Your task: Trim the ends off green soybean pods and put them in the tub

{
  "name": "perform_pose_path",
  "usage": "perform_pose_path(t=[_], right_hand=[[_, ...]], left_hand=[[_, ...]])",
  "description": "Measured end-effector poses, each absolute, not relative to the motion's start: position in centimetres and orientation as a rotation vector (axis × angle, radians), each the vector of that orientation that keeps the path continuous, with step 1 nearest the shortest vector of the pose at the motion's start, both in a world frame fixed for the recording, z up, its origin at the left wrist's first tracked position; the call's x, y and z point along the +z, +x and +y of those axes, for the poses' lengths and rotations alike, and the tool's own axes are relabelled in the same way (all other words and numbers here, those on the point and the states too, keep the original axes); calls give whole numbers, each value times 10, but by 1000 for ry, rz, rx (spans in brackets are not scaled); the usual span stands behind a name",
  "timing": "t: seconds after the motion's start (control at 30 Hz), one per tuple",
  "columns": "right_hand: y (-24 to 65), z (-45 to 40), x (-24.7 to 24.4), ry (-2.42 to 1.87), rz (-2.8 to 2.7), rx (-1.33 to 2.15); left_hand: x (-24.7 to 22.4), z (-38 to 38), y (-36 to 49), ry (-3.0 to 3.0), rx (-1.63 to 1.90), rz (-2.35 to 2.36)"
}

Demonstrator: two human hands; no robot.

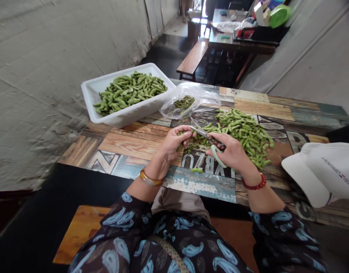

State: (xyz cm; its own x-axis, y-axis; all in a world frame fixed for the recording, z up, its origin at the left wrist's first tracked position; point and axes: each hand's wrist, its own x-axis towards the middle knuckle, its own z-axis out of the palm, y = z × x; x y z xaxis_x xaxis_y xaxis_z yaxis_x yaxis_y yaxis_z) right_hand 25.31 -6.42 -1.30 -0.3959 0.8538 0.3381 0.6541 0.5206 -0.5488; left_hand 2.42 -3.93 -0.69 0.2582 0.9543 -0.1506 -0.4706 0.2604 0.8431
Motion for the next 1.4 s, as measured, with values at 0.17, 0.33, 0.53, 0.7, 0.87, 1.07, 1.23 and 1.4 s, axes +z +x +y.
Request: perform_pose_path(t=[0.17,0.33,0.53,0.7,0.87,1.07,1.23,1.4], right_hand=[[251,-66,-13,-1236,-2204,482],[251,-66,-13,-1181,-2211,521],[251,-66,-13,-1181,-2213,513],[250,-67,-11,-1169,-2209,527],[253,-66,-11,-1150,-2222,533],[254,-64,-13,-1132,-2242,448],[253,-61,-14,-1204,-2083,402],[255,-58,-14,-1291,-1987,349]], left_hand=[[-8,-41,26,824,1104,809],[-11,-42,27,878,1098,877],[-11,-42,27,892,1082,905],[-10,-42,27,906,1095,895],[-9,-42,27,918,1090,909],[-10,-41,26,953,1100,914],[-9,-41,25,921,1049,875],[-5,-44,25,1140,854,799]])
